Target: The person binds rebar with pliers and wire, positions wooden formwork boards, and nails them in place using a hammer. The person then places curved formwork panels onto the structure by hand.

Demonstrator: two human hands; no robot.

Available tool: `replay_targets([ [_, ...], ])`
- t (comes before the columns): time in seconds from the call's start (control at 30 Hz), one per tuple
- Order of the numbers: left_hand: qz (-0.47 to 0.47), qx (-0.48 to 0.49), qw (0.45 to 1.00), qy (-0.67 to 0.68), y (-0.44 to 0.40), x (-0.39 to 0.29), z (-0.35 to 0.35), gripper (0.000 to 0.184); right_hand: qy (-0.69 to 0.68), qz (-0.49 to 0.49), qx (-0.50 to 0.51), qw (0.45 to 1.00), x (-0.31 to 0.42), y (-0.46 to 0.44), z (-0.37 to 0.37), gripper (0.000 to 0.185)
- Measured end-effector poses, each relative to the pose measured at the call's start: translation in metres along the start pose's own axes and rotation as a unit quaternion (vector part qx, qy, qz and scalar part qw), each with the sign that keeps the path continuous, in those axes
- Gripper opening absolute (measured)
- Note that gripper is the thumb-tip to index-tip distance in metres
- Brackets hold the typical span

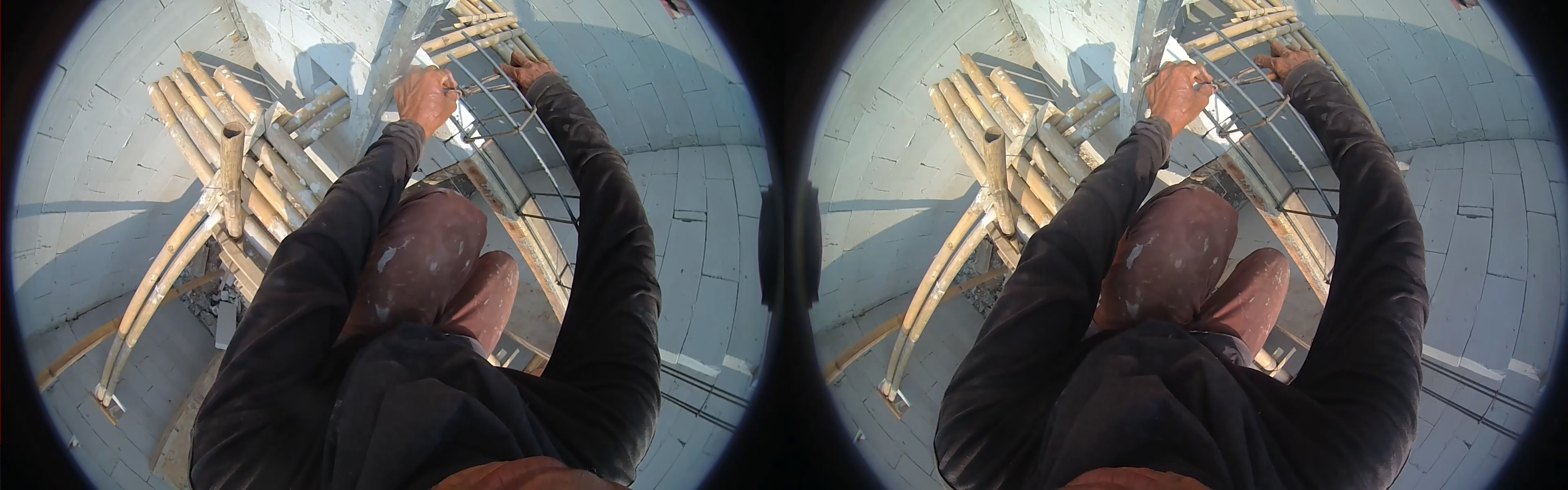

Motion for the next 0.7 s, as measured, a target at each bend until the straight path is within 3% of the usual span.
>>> replay_targets([
  [0.2,-0.002,0.000,1.000,-0.010,0.002,-0.004,0.003,0.012,0.006,-0.002,0.009,1.000,0.003,0.008,0.027,0.030],
  [0.3,-0.002,0.002,1.000,-0.007,0.003,-0.002,0.002,0.013,0.034,0.056,-0.051,0.997,0.006,0.008,0.035,0.022],
  [0.37,-0.032,-0.035,0.999,-0.018,0.001,-0.003,0.006,0.012,-0.073,-0.020,0.072,0.995,-0.001,0.004,0.024,0.015],
  [0.5,-0.023,0.007,1.000,-0.006,0.006,-0.024,0.012,0.017,-0.094,-0.041,0.112,0.988,-0.007,0.003,0.019,0.023],
  [0.57,-0.133,-0.074,0.978,-0.146,0.018,-0.071,0.023,0.025,-0.200,-0.032,0.259,0.944,-0.008,-0.009,-0.023,0.009],
  [0.6,-0.176,-0.089,0.970,-0.143,0.023,-0.084,0.017,0.043,-0.200,-0.033,0.254,0.946,-0.010,-0.009,-0.022,0.009],
  [0.67,-0.193,-0.059,0.973,-0.109,0.021,-0.088,-0.008,0.045,-0.311,-0.031,0.326,0.892,-0.003,0.000,-0.023,0.025],
  [0.7,-0.207,-0.022,0.975,-0.073,0.018,-0.085,-0.022,0.047,-0.309,-0.030,0.322,0.895,-0.005,0.000,-0.022,0.025],
])
Point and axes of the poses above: each hand's wrist, its own y-axis away from the middle knuckle, its own z-axis out of the back of the hand, x = y × z, the point moved 7 cm from there along -y, towards the middle knuckle, and after that the axes turned 6 degrees about -x, right-handed, at the moved point
